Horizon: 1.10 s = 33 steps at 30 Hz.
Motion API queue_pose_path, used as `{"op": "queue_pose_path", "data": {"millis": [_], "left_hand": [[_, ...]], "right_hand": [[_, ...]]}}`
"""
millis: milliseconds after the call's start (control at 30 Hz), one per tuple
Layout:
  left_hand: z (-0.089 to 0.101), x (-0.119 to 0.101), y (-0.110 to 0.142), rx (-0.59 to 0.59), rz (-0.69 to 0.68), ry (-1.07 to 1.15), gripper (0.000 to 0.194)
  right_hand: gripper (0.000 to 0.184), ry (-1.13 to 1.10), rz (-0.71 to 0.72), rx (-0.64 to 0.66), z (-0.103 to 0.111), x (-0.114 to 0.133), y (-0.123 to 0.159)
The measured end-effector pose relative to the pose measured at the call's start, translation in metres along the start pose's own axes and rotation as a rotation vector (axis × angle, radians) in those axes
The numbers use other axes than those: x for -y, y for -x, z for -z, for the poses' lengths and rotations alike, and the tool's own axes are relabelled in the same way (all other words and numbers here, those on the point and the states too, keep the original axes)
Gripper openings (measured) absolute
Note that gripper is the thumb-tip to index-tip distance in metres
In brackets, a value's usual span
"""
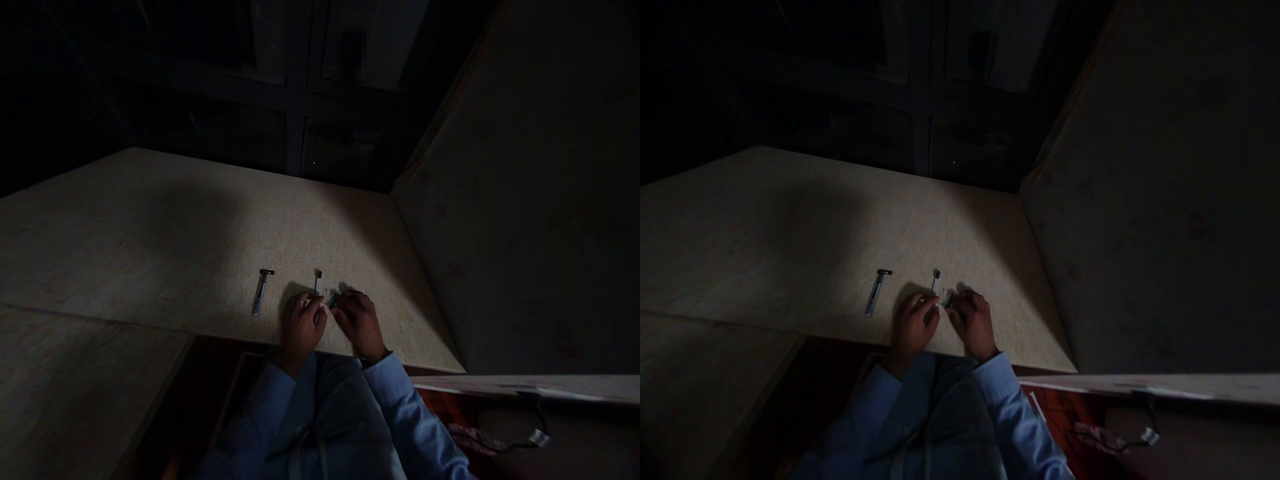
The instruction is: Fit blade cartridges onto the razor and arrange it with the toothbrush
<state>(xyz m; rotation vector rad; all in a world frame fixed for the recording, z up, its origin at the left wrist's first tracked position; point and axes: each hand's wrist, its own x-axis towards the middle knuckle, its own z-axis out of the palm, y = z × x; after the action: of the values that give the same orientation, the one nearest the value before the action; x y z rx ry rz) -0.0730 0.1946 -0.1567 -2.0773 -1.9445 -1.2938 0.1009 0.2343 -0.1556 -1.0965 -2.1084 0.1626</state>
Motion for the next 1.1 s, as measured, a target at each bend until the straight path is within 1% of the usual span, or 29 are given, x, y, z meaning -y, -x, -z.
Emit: {"op": "queue_pose_path", "data": {"millis": [67,200,400,567,700,833,933,1033,1100], "left_hand": [[0.001,0.000,0.000,0.001,-0.040,0.030,0.024],[0.002,0.000,-0.002,0.039,-0.072,0.020,0.022],[0.001,0.000,-0.002,0.042,-0.054,-0.004,0.022],[-0.001,0.002,-0.001,0.018,-0.057,-0.012,0.022],[-0.005,0.005,0.000,0.012,-0.014,-0.025,0.028],[-0.009,0.007,0.003,-0.002,0.043,-0.071,0.027],[-0.009,0.007,0.004,-0.022,0.055,-0.064,0.029],[-0.008,0.006,0.004,-0.034,0.060,-0.055,0.028],[-0.007,0.006,0.003,-0.049,0.064,-0.052,0.028]], "right_hand": [[0.033,0.030,0.019,-0.013,-0.001,-0.001,0.000],[0.034,0.065,0.031,0.007,-0.001,0.001,-0.001],[0.050,0.072,0.038,0.054,0.000,0.003,0.002],[0.056,0.119,0.051,0.114,-0.003,0.000,0.002],[0.052,0.169,0.036,0.129,-0.006,0.000,-0.001],[0.051,0.186,0.010,0.120,-0.007,0.001,-0.003],[0.050,0.185,-0.014,0.119,-0.007,0.002,-0.003],[0.053,0.164,-0.030,0.115,-0.006,0.003,-0.003],[0.054,0.108,-0.043,0.099,-0.005,0.004,-0.003]]}}
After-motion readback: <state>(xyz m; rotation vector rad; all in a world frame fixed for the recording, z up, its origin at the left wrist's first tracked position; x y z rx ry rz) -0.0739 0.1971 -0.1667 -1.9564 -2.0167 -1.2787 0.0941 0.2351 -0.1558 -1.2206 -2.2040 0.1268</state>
